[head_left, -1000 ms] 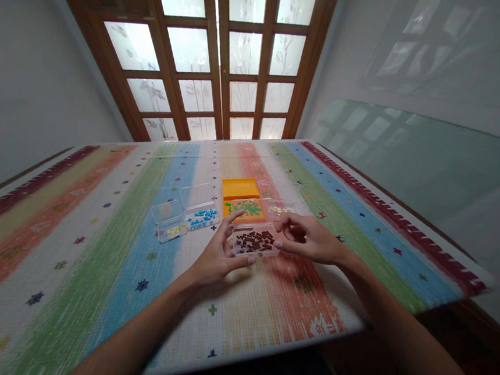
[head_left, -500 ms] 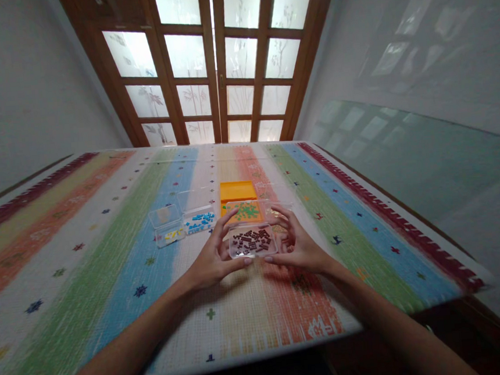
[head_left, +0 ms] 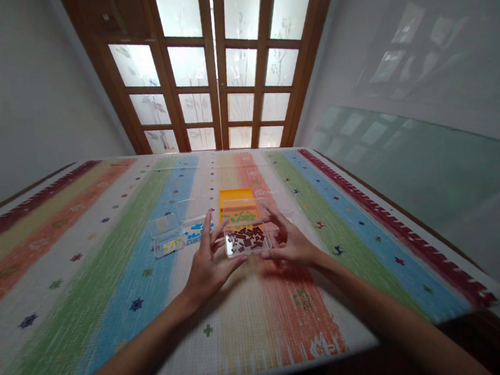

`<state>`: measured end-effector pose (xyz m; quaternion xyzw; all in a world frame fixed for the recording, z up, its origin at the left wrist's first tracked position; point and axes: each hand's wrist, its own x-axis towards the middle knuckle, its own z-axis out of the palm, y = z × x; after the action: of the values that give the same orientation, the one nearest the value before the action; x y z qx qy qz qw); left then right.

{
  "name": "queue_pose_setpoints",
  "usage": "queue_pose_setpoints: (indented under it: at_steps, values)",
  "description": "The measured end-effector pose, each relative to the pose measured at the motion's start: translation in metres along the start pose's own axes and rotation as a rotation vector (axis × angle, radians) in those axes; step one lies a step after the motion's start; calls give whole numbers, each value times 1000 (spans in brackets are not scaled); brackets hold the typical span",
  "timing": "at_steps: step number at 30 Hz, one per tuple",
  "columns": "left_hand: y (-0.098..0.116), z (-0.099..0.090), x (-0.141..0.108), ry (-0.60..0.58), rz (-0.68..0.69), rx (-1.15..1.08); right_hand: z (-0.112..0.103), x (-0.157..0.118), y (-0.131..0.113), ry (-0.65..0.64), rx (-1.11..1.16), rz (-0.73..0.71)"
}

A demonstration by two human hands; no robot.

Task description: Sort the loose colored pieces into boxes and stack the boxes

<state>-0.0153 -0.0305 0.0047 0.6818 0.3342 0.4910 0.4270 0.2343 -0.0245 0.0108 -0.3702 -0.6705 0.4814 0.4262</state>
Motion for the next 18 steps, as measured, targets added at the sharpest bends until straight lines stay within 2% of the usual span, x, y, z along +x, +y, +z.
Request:
queue_pose_setpoints:
  at_steps: [4, 11, 18]
  values:
    - [-1, -1, 0, 6, -35, 65, 3, -1, 9, -28, 27, 66]
    - [-7, 6, -4, 5, -74, 9, 5, -14, 21, 67, -8, 94]
    - [-8, 7, -9, 23, 4, 51, 6, -18, 18, 94, -13, 91]
